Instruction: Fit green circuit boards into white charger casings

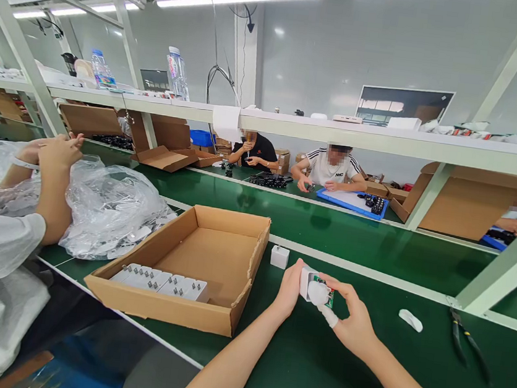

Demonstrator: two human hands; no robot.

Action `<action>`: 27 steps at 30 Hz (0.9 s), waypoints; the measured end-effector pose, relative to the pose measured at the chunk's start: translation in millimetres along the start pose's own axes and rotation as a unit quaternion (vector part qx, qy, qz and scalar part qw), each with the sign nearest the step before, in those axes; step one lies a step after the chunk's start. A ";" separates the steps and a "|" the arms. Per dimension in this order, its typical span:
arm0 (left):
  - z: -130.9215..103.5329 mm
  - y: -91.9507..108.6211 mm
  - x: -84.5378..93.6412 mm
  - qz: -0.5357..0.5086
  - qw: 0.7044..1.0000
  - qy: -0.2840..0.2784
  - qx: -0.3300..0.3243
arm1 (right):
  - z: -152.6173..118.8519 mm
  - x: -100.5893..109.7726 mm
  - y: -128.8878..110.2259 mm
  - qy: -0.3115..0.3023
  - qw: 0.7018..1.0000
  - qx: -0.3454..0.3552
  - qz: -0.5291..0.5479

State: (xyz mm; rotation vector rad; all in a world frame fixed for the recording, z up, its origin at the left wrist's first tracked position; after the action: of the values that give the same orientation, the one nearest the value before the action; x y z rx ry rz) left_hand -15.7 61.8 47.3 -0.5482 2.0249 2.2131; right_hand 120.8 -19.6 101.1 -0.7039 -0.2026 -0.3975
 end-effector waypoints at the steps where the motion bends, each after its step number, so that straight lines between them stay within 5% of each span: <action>1: -0.3 0.2 -0.4 0.001 1.000 -0.002 -0.001 | -0.1 -0.3 -0.3 -0.001 1.000 0.001 -0.004; 27: -2.3 2.3 -1.6 0.001 1.000 -0.004 -0.010 | -6.7 -5.1 10.8 -0.020 0.999 -0.023 -0.023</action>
State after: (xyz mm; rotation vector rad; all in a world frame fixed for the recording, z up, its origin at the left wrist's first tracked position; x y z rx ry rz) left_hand -14.5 59.5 49.9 -0.5394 2.0034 2.2356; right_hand 121.1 -15.0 88.2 -0.7543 -0.2493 -0.4332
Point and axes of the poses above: each hand's wrist, its own z-axis towards the middle knuckle, its own x-axis out of the back of the hand, y = z × x, the point moved 8 cm from there along z, towards the middle knuckle, and after that the axes turned 13 degrees about y, right-handed, at the moved point
